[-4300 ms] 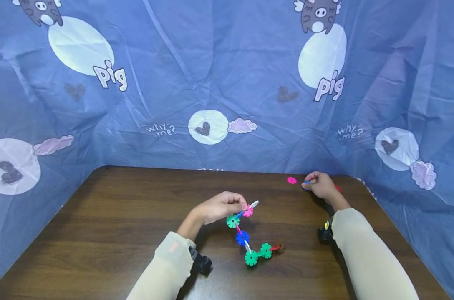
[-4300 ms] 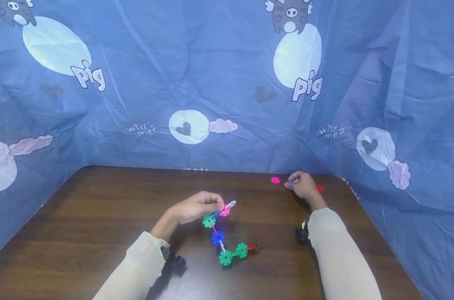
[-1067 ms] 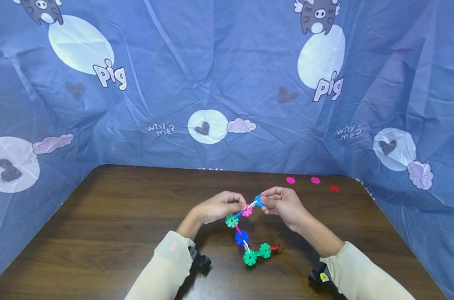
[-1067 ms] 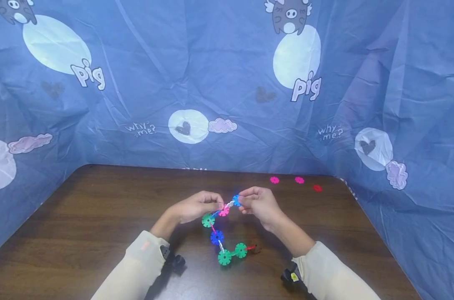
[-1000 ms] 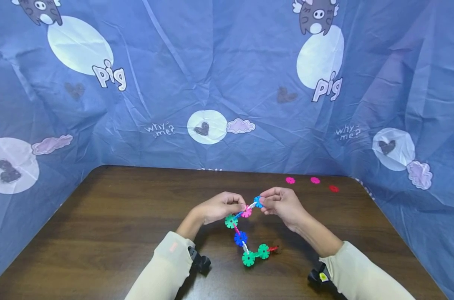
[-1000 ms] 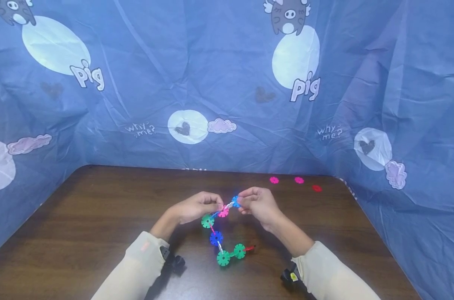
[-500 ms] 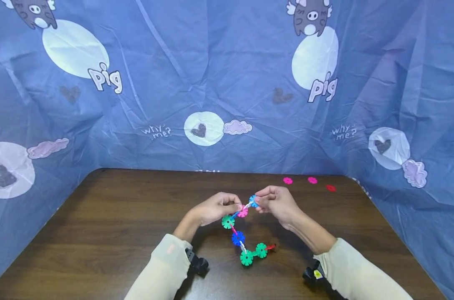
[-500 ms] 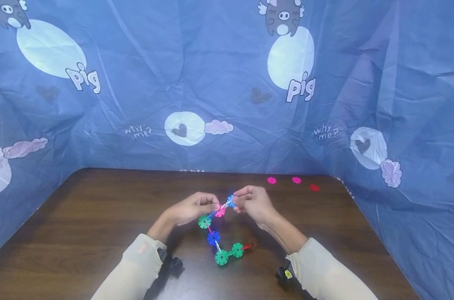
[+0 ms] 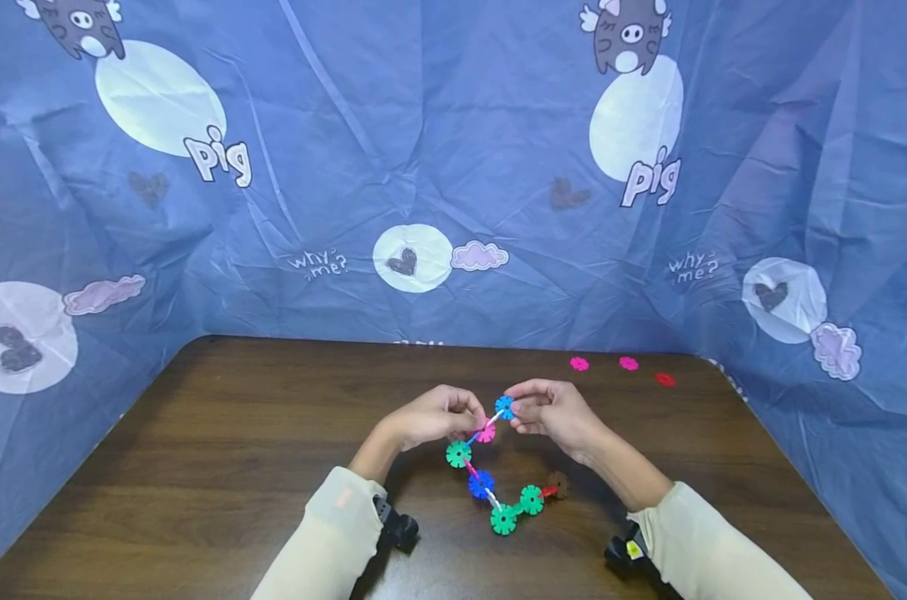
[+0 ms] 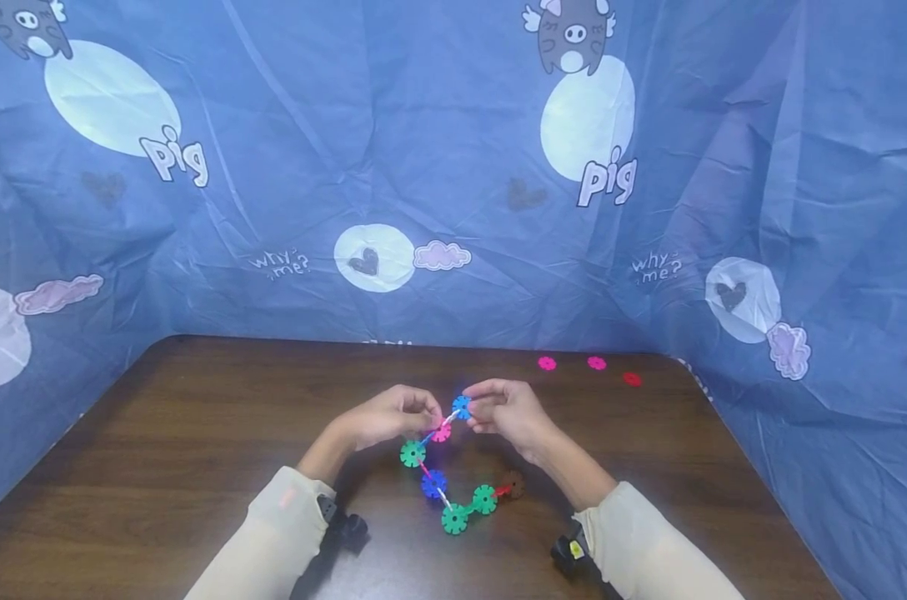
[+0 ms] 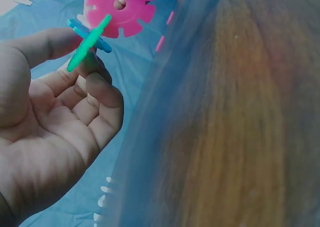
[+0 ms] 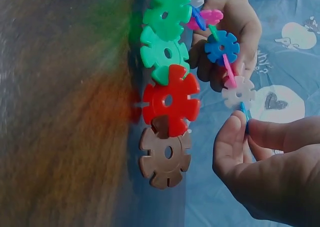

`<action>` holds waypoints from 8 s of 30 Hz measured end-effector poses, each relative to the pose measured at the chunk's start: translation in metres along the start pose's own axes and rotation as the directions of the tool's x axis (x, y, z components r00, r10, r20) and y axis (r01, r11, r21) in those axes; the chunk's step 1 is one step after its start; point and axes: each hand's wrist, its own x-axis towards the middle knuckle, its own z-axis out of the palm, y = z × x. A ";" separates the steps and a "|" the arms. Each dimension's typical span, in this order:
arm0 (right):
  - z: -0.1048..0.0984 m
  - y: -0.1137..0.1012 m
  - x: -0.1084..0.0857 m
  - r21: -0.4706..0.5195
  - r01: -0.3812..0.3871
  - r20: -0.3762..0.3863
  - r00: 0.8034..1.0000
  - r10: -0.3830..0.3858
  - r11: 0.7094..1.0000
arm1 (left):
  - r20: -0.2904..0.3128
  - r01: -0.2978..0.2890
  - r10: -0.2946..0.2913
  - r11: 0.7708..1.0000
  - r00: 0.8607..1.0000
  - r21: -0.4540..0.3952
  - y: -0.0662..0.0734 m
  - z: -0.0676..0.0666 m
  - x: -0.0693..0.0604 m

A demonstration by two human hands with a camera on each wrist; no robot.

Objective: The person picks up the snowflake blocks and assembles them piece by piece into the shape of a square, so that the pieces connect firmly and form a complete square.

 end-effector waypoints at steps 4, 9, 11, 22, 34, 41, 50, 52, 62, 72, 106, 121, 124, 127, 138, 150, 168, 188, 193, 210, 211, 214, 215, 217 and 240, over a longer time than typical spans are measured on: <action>0.001 0.000 0.000 -0.021 -0.008 0.048 0.999 0.009 1.000 | -0.028 -0.012 0.012 1.000 1.000 0.010 -0.001 -0.001 0.001; 0.005 0.002 0.001 -0.062 -0.015 0.096 0.995 0.021 0.998 | -0.057 -0.016 0.018 1.000 0.998 0.021 -0.001 -0.001 0.001; 0.008 0.002 0.001 -0.071 -0.024 0.092 0.995 0.031 0.997 | -0.053 -0.014 0.015 1.000 0.998 0.022 -0.001 -0.001 0.001; 0.016 0.007 0.008 -0.091 -0.069 0.069 0.995 0.076 0.993 | -0.007 0.053 -0.053 0.998 0.999 -0.018 -0.006 -0.003 0.000; -0.015 0.002 0.009 -0.215 -0.037 0.049 0.998 0.048 0.976 | 0.065 0.206 -0.204 0.978 0.977 -0.037 -0.003 -0.002 -0.002; -0.065 0.003 0.022 -0.341 0.022 -0.079 0.996 -0.051 0.940 | 0.073 0.201 -0.197 0.979 0.978 -0.046 -0.001 -0.003 -0.005; -0.133 0.012 0.053 -0.738 -0.001 -0.221 0.945 -0.241 0.674 | 0.086 0.214 -0.208 0.975 0.974 -0.058 -0.004 -0.003 -0.006; -0.140 0.014 0.060 -0.765 -0.008 -0.222 0.942 -0.253 0.644 | 0.083 0.213 -0.208 0.976 0.975 -0.055 -0.005 -0.004 -0.007; -0.159 0.033 0.081 -0.805 -0.071 -0.258 0.936 -0.240 0.589 | 0.084 0.207 -0.203 0.977 0.976 -0.052 -0.002 -0.002 -0.005; -0.151 0.025 0.082 -0.738 -0.105 -0.256 0.958 -0.132 0.667 | 0.076 0.220 -0.216 0.974 0.973 -0.051 -0.004 -0.004 -0.007; -0.008 0.005 -0.009 -0.614 0.304 0.213 0.952 -0.217 0.728 | 0.040 0.196 -0.196 0.980 0.980 0.021 -0.010 -0.004 -0.003; 0.015 0.020 -0.012 -0.685 0.325 0.233 0.946 -0.227 0.652 | 0.031 0.195 -0.195 0.981 0.980 0.004 -0.009 -0.001 -0.002; 0.017 0.019 -0.013 -0.694 0.328 0.228 0.944 -0.236 0.640 | 0.026 0.191 -0.191 0.982 0.981 0.002 -0.011 -0.001 -0.001; 0.019 0.017 -0.014 -0.704 0.332 0.222 0.943 -0.249 0.628 | 0.016 0.190 -0.190 0.982 0.982 0.008 -0.012 -0.001 -0.001; 0.021 0.015 -0.012 -0.716 0.360 0.228 0.930 -0.286 0.598 | 0.010 0.188 -0.188 0.982 0.982 -0.013 -0.012 -0.001 -0.001; 0.025 0.016 -0.014 -0.723 0.294 0.109 0.942 -0.316 0.625 | -0.022 0.233 -0.242 0.952 0.970 -0.197 -0.018 -0.001 0.000; 0.036 0.015 -0.014 -0.680 0.194 0.001 0.965 -0.264 0.707 | -0.064 0.250 -0.275 0.934 0.959 -0.253 -0.013 0.002 0.000; 0.041 0.014 -0.014 -0.681 0.173 -0.008 0.970 -0.243 0.711 | -0.045 0.289 -0.319 0.903 0.947 -0.318 -0.018 -0.002 0.000; 0.042 0.013 -0.013 -0.704 0.215 0.032 0.962 -0.272 0.677 | -0.026 0.285 -0.313 0.894 0.949 -0.346 -0.023 -0.004 0.001; 0.040 0.014 -0.011 -0.478 0.076 -0.037 0.994 -0.106 0.875 | -0.017 0.294 -0.320 0.888 0.947 -0.354 -0.019 -0.006 -0.001; 0.039 0.014 -0.011 -0.500 0.084 -0.035 0.993 -0.117 0.862 | -0.014 0.296 -0.323 0.884 0.946 -0.361 -0.019 -0.006 -0.001; 0.038 0.014 -0.012 -0.582 0.109 -0.032 0.987 -0.157 0.806 | -0.007 0.293 -0.317 0.882 0.948 -0.369 -0.019 -0.007 0.000; 0.037 0.014 -0.013 -0.604 0.116 -0.029 0.985 -0.168 0.789 | -0.004 0.296 -0.321 0.878 0.947 -0.376 -0.019 -0.007 0.000; 0.037 0.013 -0.015 -0.633 0.124 -0.028 0.983 -0.183 0.764 | -0.003 0.293 -0.317 0.878 0.948 -0.378 -0.019 -0.007 -0.001; 0.044 0.014 -0.017 -0.675 0.144 -0.039 0.972 -0.230 0.724 | 0.017 0.319 -0.339 0.869 0.941 -0.378 -0.020 -0.008 -0.001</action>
